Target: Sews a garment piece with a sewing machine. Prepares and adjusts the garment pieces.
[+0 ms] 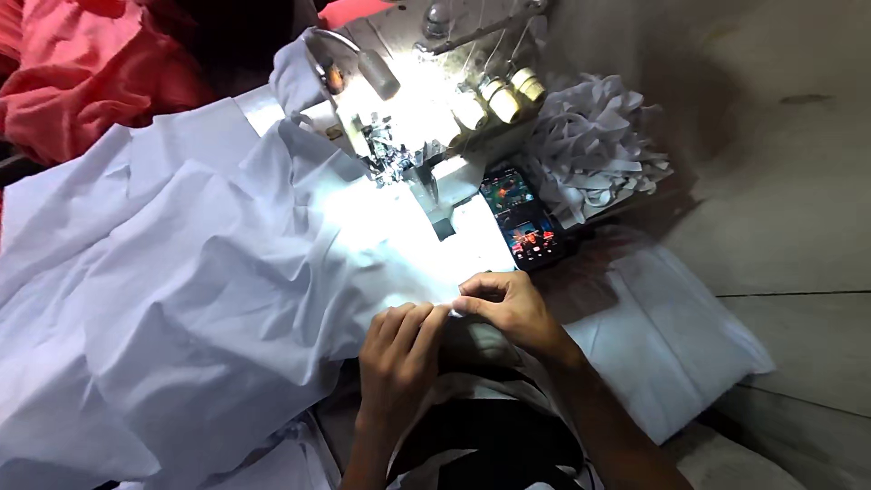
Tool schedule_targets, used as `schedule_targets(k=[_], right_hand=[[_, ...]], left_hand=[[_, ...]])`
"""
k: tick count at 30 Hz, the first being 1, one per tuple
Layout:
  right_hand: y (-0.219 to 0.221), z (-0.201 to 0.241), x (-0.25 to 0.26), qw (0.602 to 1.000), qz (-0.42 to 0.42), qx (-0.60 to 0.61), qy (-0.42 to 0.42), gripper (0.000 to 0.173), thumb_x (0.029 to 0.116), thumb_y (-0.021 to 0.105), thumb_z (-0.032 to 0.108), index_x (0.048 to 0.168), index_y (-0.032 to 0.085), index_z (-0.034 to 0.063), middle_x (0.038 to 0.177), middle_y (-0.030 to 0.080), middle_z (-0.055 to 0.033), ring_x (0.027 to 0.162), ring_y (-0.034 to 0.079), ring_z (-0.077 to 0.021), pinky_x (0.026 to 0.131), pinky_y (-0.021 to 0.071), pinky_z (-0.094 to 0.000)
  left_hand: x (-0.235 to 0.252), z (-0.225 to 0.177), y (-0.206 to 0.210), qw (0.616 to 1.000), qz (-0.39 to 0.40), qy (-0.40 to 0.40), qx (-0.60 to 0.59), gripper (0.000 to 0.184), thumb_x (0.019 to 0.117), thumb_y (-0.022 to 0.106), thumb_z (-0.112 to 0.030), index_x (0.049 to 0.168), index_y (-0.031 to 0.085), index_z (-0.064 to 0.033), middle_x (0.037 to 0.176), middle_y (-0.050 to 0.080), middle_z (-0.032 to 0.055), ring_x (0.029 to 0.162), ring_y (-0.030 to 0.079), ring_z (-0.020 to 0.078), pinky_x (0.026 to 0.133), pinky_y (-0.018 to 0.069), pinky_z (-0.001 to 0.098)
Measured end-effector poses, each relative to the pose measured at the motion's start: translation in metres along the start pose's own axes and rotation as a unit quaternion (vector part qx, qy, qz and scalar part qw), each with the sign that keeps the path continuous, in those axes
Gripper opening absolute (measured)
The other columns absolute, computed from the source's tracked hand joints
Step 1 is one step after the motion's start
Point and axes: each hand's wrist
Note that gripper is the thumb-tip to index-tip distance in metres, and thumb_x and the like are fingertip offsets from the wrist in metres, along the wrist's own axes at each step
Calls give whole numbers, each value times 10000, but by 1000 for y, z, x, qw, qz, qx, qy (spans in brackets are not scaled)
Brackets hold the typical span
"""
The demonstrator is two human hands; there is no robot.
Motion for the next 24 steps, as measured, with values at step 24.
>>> schedule_targets(k=[24], right_hand=[[-154,54,18,931,-168,-297,-128,174,1029,595,158,1115,727,85,961,748,-18,756,690,-91,657,593,-276]], left_hand=[[-9,-30,46,596,-178,-484,-615,238,943,703,-69,1137,619,42,966,753,155,815,766,248,743,665,411]])
Point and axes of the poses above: each hand's wrist, its own x-axis towards the middle knuckle, its own y-axis out of the palm, z = x × y
